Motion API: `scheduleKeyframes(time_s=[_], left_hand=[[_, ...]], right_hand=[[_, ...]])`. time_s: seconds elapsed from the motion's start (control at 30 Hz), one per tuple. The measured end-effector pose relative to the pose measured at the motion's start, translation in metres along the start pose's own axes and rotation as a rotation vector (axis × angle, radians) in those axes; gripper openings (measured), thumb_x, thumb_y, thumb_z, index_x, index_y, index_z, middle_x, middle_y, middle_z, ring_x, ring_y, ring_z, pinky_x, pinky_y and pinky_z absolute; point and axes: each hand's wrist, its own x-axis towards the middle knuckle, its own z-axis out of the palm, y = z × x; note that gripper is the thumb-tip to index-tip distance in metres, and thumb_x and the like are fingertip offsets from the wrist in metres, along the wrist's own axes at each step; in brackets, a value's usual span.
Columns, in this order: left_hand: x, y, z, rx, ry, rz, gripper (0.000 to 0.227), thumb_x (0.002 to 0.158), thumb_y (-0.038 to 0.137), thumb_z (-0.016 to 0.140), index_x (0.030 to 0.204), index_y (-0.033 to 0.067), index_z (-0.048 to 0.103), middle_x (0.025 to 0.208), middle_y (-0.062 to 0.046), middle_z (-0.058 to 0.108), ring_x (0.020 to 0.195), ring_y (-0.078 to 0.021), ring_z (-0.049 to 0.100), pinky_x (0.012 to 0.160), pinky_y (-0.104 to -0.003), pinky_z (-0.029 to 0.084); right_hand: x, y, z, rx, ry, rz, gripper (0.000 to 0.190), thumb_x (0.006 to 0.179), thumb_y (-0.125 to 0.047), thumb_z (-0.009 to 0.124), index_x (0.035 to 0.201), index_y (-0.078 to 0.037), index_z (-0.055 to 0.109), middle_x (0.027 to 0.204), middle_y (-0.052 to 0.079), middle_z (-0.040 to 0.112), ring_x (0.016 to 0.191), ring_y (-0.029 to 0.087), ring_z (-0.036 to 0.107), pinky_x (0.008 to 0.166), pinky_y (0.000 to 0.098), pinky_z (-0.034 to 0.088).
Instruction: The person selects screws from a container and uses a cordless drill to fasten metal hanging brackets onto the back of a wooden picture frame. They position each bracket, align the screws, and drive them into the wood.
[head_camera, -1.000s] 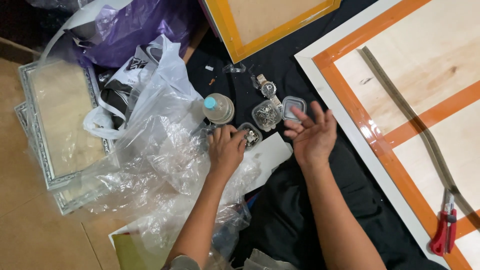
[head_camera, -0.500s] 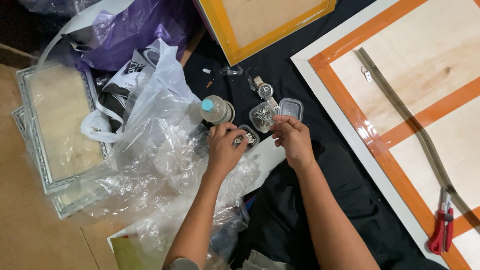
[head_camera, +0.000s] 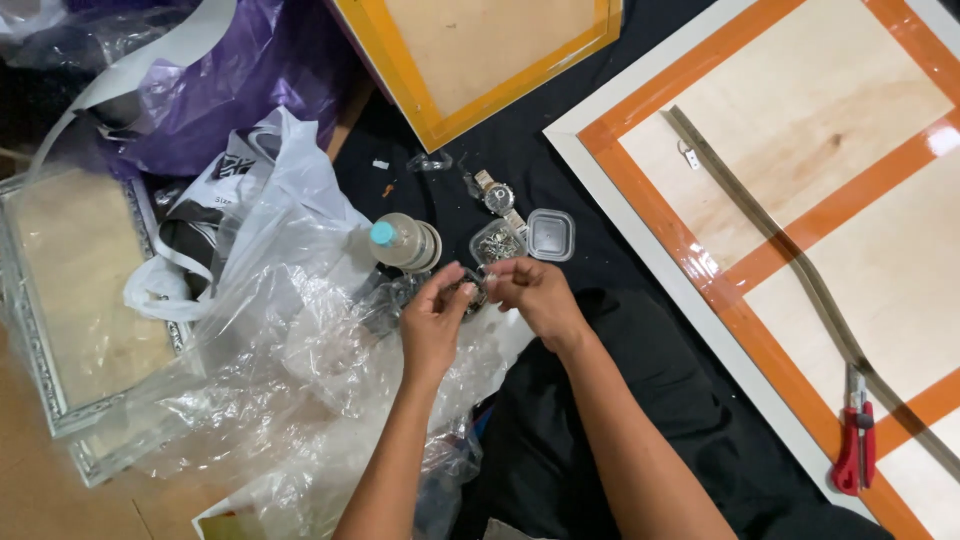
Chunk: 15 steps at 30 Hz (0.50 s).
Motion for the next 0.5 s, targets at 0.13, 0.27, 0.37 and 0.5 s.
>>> scheduleKeyframes(time_s=[0.13,0.27,0.37,0.5], left_hand=[[-0.003,-0.019,-0.001,0.174,0.092,0.104,0.039,0.094,0.01,0.072,0.132,0.0009,0.065,0.108,-0.021,0.073,0.093,-0.0278,0.072,0.081,-0.041,0.057],[0.0,-0.039,-0.013,0.5,0.071,0.423,0.022,0.091,0.01,0.075,0.113,0.0109,0.072,0.096,-0.006,0.066,0.084,-0.0249,0.07,0.076,-0.035,0.058],[0.013,-0.042,-0.016,0.646,0.014,0.485,0.014,0.09,0.01,0.074,0.103,0.0137,0.075,0.098,-0.002,0.059,0.089,-0.0247,0.066,0.079,-0.036,0.055],[0.021,-0.036,-0.013,0.717,-0.037,0.552,0.015,0.086,0.014,0.078,0.101,0.0158,0.078,0.099,-0.001,0.052,0.098,-0.0265,0.06,0.083,-0.039,0.051]], right_hand=[[0.012,-0.011,-0.017,0.602,0.286,-0.289,0.023,0.092,0.003,0.067,0.114,-0.004,0.067,0.097,0.019,0.072,0.075,0.028,0.073,0.068,0.0359,0.063],[0.005,-0.014,-0.02,0.577,0.399,-0.083,0.039,0.097,-0.015,0.063,0.133,-0.002,0.055,0.111,0.023,0.07,0.087,0.036,0.075,0.075,0.051,0.065],[0.011,-0.01,-0.018,0.389,0.381,-0.025,0.032,0.096,-0.005,0.058,0.127,0.004,0.059,0.097,0.019,0.071,0.078,0.029,0.073,0.066,0.0417,0.065],[0.022,0.011,-0.032,0.311,0.392,-0.034,0.027,0.093,0.001,0.056,0.119,0.003,0.065,0.089,0.011,0.068,0.071,0.019,0.069,0.057,0.0307,0.061]])
